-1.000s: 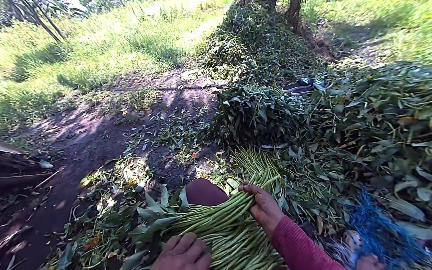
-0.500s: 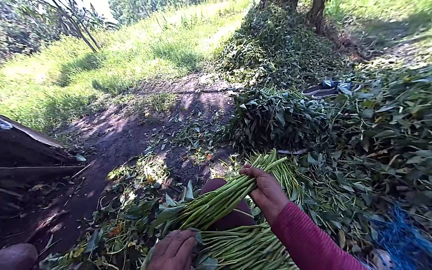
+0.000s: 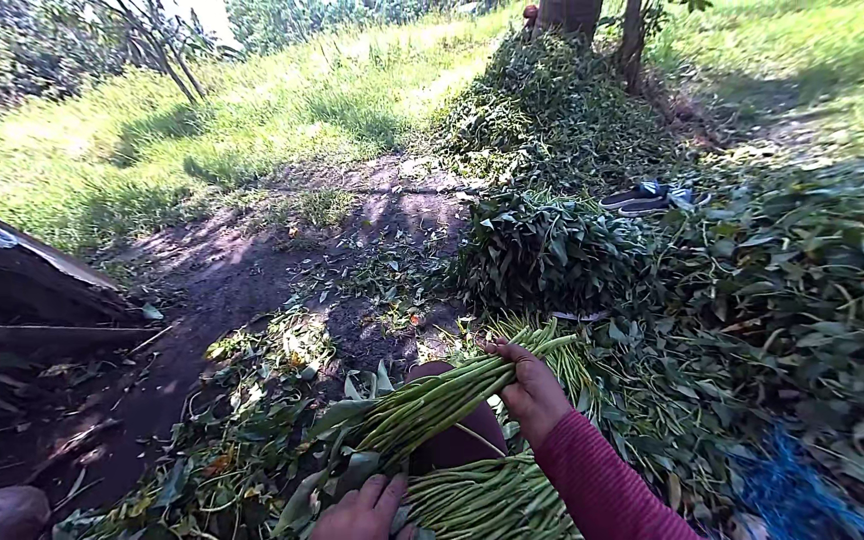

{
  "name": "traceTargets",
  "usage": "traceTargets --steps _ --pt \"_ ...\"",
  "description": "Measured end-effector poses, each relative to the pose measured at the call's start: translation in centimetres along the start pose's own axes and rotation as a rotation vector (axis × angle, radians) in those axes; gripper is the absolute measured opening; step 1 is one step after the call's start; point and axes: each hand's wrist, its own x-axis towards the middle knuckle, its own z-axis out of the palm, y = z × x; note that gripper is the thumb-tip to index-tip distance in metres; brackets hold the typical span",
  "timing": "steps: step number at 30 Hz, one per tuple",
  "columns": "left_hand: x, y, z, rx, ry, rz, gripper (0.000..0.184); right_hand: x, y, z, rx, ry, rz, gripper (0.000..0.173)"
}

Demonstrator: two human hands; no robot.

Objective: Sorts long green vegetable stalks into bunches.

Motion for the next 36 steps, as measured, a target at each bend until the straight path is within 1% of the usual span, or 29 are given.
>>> traceTargets --steps 1,2,5,6,8,10,11,12,14,16,17,18,19,20,21,22,23,24,25,26,27,28,29,30,32,33,34,36 --pt "0.2 -0.2 0.1 -0.016 -0.043 -0.025 0.054 0.2 0.0 -0.1 0.008 0.008 0.006 0.037" --pt "0.3 -0.4 0.2 -0.012 -0.050 -0.027 0.056 0.3 0.1 -0.1 0.015 0.014 0.009 0.036" --pt "0.3 -0.8 0.5 0.057 0.029 0.007 0.051 -0.2 0.0 0.4 0.019 -0.008 -0.008 0.041" --pt "0.2 -0.6 0.2 0.058 0.020 0.005 0.051 -0.5 -0.1 0.7 0.014 -0.020 -0.017 0.040" --pt "0.2 -0.1 -0.7 0.034 -0.074 -0.037 0.054 -0.8 0.0 1.1 0.020 -0.032 -0.020 0.035" --pt "0.8 0.1 -2.1 -0.052 -0.301 -0.129 0.062 -0.7 0.2 1.1 0.040 -0.041 -0.009 0.033" --pt "1.5 -0.5 -2.3 -0.131 -0.408 -0.164 0.065 -0.6 0.4 0.9 0.048 -0.043 -0.006 0.032" --pt "2.2 -1.7 -2.0 -0.248 -0.472 -0.189 0.066 -0.5 0.6 0.6 0.049 -0.047 0.000 0.032" --pt "3.1 -4.9 -0.3 -0.573 -0.501 -0.230 0.061 -0.5 0.9 -0.4 0.032 -0.046 0.007 0.033" --pt "2.9 -8.1 1.1 -0.919 -0.535 -0.225 0.052 -0.9 1.1 -1.6 -0.008 -0.056 -0.003 0.037" --pt "2.6 -9.7 1.7 -1.051 -0.571 -0.209 0.049 -1.1 1.1 -2.4 -0.016 -0.062 -0.015 0.038" --pt "2.2 -11.5 1.9 -1.123 -0.610 -0.193 0.046 -1.4 1.1 -3.3 -0.023 -0.082 -0.027 0.040" --pt "2.0 -13.3 1.3 -1.119 -0.651 -0.173 0.042 -1.5 1.1 -4.2 -0.022 -0.095 -0.044 0.042" --pt "2.0 -14.8 -0.3 -1.016 -0.662 -0.167 0.033 -1.6 1.1 -5.0 -0.029 -0.125 -0.057 0.045" --pt "2.2 -15.8 -2.6 -0.846 -0.632 -0.210 0.027 -1.8 1.2 -5.7 -0.032 -0.149 -0.070 0.049" --pt "2.5 -16.0 -5.2 -0.648 -0.557 -0.283 0.025 -2.0 1.3 -6.3 -0.032 -0.165 -0.080 0.052" --pt "3.0 -15.4 -7.5 -0.470 -0.426 -0.340 0.027 -2.3 1.4 -6.7 -0.038 -0.179 -0.088 0.054" --pt "3.8 -14.2 -9.3 -0.351 -0.269 -0.349 0.027 -2.6 1.5 -6.8 -0.044 -0.191 -0.097 0.055" --pt "4.6 -12.5 -10.1 -0.299 -0.079 -0.282 0.025 -2.8 1.7 -6.9 -0.054 -0.205 -0.103 0.056" --pt "5.8 -10.6 -9.6 -0.289 0.119 -0.141 0.023 -3.0 1.8 -6.8 -0.066 -0.224 -0.109 0.058" --pt "7.3 -8.7 -8.4 -0.282 0.281 0.041 0.023 -3.1 1.9 -6.8 -0.078 -0.249 -0.115 0.060" --pt "9.0 -7.1 -7.0 -0.267 0.346 0.210 0.023 -3.2 2.0 -6.7 -0.089 -0.279 -0.121 0.059" --pt "10.4 -5.7 -5.9 -0.250 0.289 0.331 0.021 -3.5 2.0 -6.5 -0.102 -0.305 -0.127 0.058" --pt "11.5 -4.7 -5.0 -0.220 0.142 0.396 0.019 -3.7 2.0 -6.3 -0.124 -0.331 -0.134 0.055" --pt "13.6 -3.4 -3.7 -0.090 -0.158 0.414 0.023 -4.3 1.8 -5.9 -0.168 -0.360 -0.146 0.050" --pt "14.4 -2.9 -3.2 -0.026 -0.263 0.398 0.027 -4.5 1.7 -5.7 -0.181 -0.367 -0.152 0.049" --pt "14.9 -2.5 -2.9 0.006 -0.326 0.386 0.029 -4.7 1.6 -5.7 -0.191 -0.381 -0.157 0.052" --pt "15.3 -2.3 -2.6 0.025 -0.348 0.401 0.027 -4.8 1.4 -5.6 -0.191 -0.400 -0.164 0.054"
